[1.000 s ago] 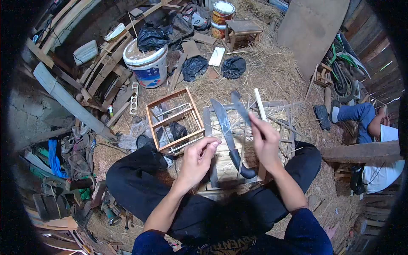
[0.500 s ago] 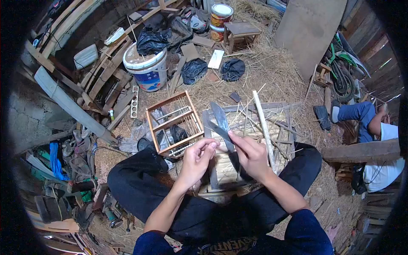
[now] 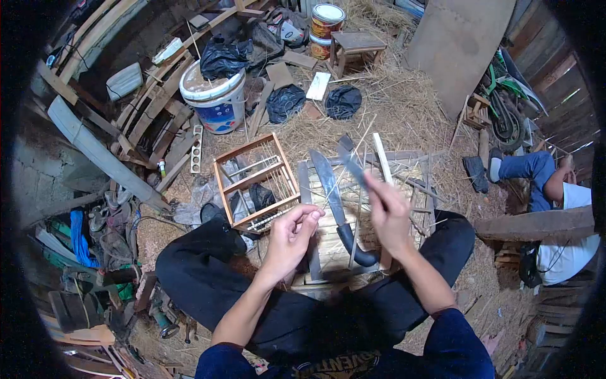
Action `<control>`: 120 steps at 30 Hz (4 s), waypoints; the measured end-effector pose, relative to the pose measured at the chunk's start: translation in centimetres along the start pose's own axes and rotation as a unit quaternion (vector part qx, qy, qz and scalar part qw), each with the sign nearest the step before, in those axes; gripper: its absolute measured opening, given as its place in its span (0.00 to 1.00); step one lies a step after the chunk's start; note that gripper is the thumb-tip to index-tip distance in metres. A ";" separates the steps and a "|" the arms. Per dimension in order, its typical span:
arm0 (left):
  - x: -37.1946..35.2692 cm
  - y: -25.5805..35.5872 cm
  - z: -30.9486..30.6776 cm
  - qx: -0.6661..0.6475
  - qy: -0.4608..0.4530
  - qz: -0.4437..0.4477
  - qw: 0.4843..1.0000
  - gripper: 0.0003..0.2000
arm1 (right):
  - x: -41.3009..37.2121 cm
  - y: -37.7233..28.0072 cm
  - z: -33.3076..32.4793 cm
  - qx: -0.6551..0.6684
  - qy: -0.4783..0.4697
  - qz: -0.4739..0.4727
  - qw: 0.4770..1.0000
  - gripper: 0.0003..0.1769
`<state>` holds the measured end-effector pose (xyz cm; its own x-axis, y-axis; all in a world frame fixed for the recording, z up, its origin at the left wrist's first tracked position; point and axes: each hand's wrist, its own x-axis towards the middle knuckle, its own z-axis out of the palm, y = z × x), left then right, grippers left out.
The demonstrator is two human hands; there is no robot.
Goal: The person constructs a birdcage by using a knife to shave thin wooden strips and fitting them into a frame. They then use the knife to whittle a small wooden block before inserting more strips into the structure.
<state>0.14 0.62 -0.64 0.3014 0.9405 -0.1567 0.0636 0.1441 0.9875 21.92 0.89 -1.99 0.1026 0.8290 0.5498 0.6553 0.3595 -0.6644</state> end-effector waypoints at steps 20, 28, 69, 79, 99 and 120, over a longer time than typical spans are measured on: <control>-0.1 0.1 0.1 0.050 -0.011 0.027 0.998 0.11 | 1.2 2.6 -1.1 -0.025 0.065 0.035 0.997 0.22; 0.2 -0.3 -0.1 0.093 0.010 0.046 0.995 0.11 | -0.3 0.5 -0.7 0.001 -0.023 0.015 1.000 0.25; 1.0 -1.2 -0.3 0.114 0.033 0.039 0.992 0.09 | -1.8 -0.3 0.8 -0.004 -0.103 -0.071 0.992 0.28; 1.5 -1.1 -0.4 0.064 0.012 0.018 0.998 0.10 | -2.3 -0.2 1.9 0.012 -0.120 -0.063 0.991 0.30; 1.1 -0.8 -0.5 0.075 0.039 0.006 0.996 0.10 | -1.9 -0.9 1.8 0.000 -0.120 -0.028 0.992 0.27; 1.2 -1.1 0.2 -0.060 0.019 -0.026 0.998 0.09 | -0.7 0.8 1.9 0.042 -0.014 -0.005 0.999 0.28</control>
<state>0.59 1.54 -1.94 0.2642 0.9414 -0.2097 -0.0370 0.2272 0.9732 20.95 1.37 -3.89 0.0736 0.8364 0.5432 0.5903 0.4025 -0.6997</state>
